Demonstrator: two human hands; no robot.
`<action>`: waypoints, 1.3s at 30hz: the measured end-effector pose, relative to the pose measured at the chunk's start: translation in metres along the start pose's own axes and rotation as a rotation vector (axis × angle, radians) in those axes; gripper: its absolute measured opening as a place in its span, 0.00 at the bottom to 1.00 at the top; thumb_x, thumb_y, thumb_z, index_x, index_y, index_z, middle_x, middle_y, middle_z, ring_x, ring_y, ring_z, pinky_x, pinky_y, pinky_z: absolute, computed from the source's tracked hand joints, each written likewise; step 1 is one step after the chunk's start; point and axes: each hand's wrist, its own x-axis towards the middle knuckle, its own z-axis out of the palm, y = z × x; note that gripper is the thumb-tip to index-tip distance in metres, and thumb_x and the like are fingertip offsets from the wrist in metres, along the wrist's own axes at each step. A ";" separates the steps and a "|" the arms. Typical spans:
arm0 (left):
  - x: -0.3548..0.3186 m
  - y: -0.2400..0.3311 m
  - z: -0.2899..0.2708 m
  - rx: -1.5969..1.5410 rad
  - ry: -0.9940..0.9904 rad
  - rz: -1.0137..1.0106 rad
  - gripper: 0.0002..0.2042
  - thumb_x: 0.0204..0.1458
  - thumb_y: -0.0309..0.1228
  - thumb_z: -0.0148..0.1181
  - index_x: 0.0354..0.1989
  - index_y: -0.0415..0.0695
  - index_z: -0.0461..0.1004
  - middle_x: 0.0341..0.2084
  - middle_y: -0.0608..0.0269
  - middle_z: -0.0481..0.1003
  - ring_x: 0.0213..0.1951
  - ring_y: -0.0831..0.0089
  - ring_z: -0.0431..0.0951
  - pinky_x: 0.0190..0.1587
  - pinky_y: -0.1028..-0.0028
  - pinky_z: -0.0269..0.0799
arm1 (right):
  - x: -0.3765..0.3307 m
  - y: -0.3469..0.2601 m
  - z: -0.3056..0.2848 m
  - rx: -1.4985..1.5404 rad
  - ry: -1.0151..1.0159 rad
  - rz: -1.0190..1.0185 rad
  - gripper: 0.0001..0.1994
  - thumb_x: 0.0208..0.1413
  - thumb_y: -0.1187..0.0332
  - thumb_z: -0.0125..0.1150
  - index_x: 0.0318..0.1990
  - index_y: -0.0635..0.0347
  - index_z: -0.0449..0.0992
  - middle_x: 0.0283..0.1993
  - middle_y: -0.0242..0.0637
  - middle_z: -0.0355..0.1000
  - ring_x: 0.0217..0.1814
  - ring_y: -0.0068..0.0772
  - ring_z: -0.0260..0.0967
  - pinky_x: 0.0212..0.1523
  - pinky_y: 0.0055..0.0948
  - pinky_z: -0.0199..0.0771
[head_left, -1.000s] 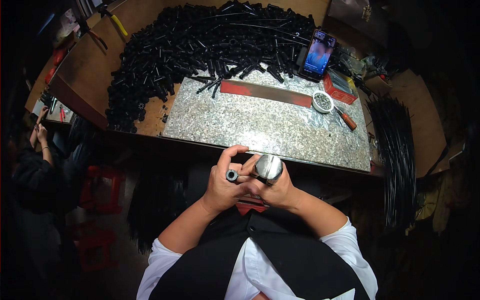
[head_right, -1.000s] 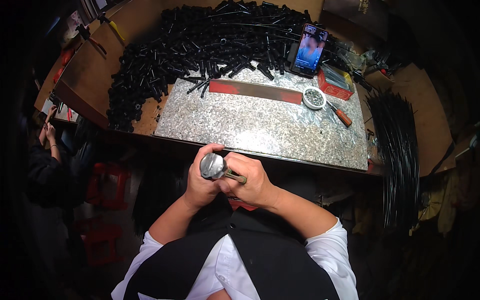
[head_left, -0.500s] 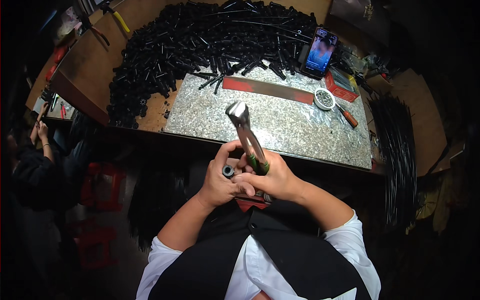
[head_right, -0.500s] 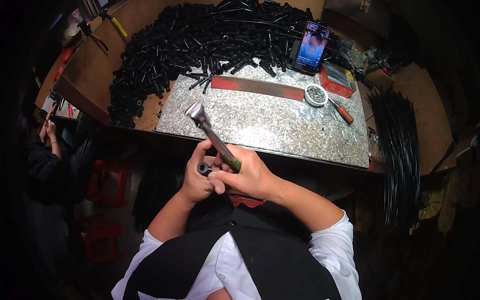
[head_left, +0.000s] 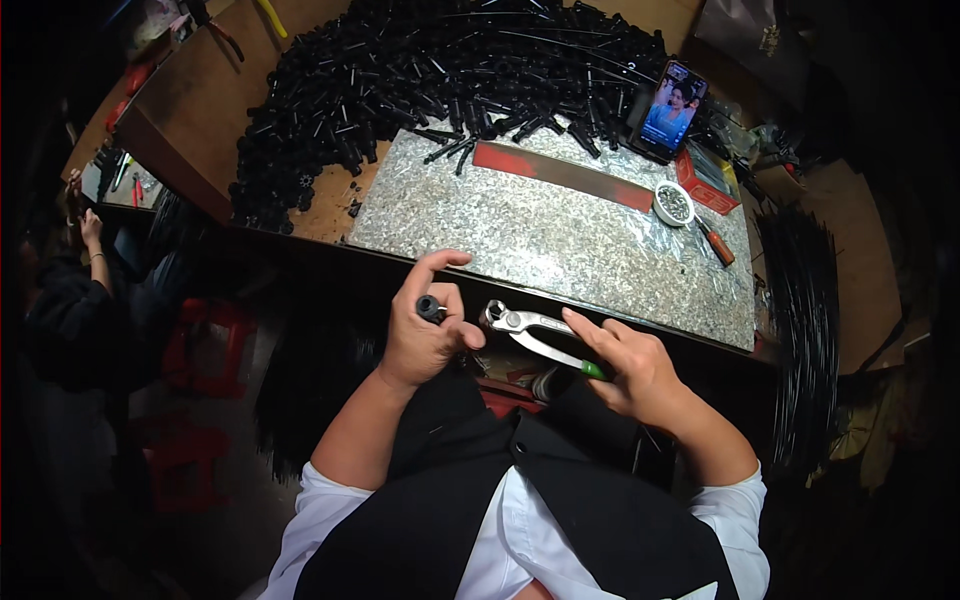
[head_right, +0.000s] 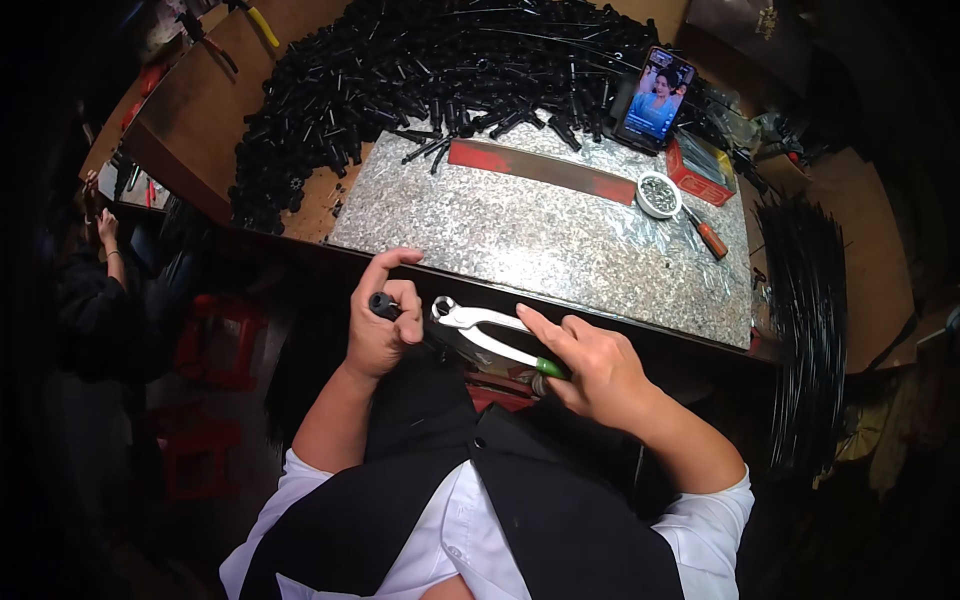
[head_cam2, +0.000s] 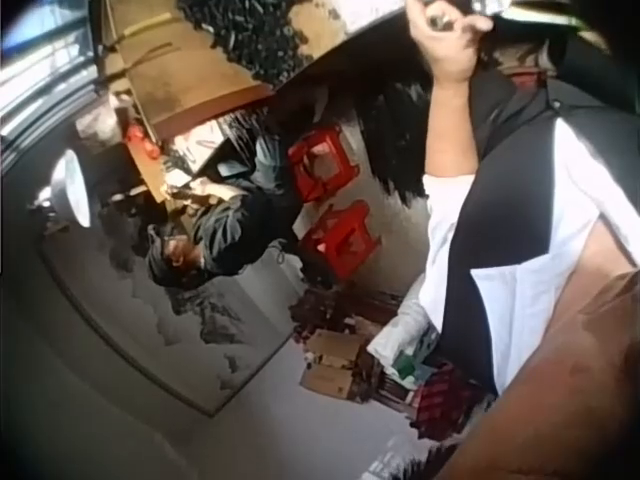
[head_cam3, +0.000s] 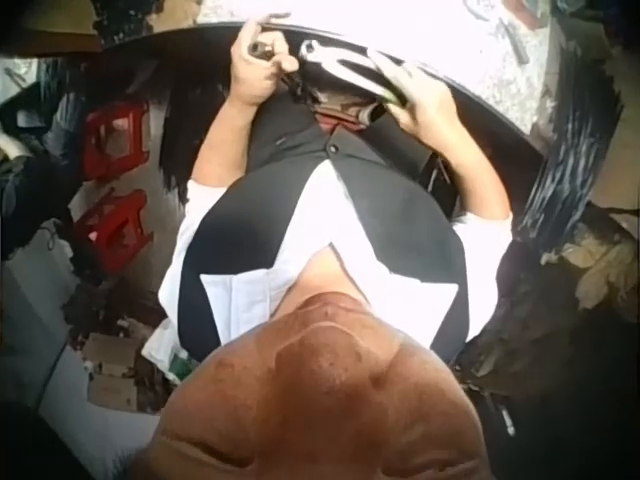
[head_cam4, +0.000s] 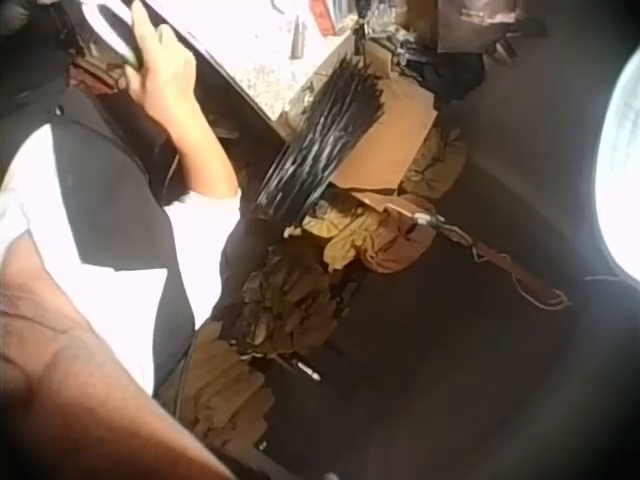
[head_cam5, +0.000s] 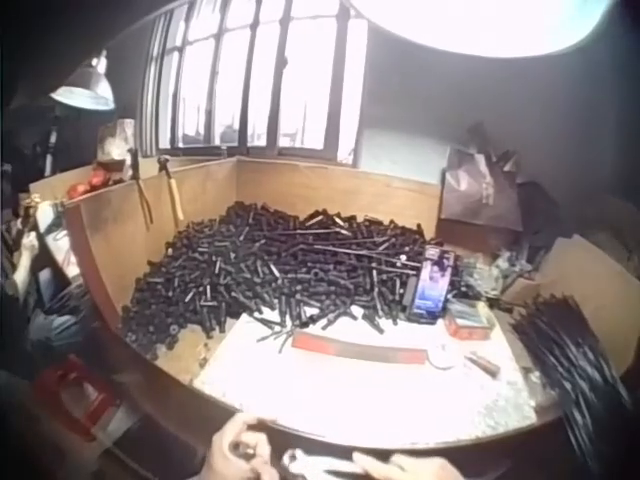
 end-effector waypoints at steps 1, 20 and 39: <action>0.000 0.001 0.005 0.005 -0.007 -0.014 0.38 0.33 0.37 0.77 0.53 0.38 0.62 0.13 0.79 0.60 0.18 0.92 0.59 0.25 0.89 0.56 | -0.001 -0.001 0.000 -0.051 0.028 -0.025 0.38 0.35 0.79 0.65 0.61 0.56 0.63 0.26 0.38 0.63 0.25 0.38 0.65 0.27 0.32 0.67; -0.003 0.005 0.018 0.076 -0.114 -0.067 0.31 0.33 0.41 0.75 0.43 0.38 0.68 0.16 0.78 0.63 0.22 0.91 0.58 0.23 0.86 0.51 | -0.002 -0.010 0.018 -0.357 0.260 -0.102 0.34 0.38 0.77 0.65 0.59 0.52 0.67 0.24 0.35 0.57 0.23 0.34 0.59 0.22 0.32 0.59; -0.003 0.001 0.024 0.123 -0.112 -0.050 0.30 0.36 0.36 0.75 0.44 0.38 0.65 0.19 0.69 0.72 0.25 0.89 0.68 0.27 0.86 0.62 | -0.002 0.000 0.013 -0.621 0.310 -0.198 0.33 0.36 0.77 0.61 0.58 0.53 0.68 0.26 0.37 0.59 0.25 0.35 0.60 0.24 0.31 0.60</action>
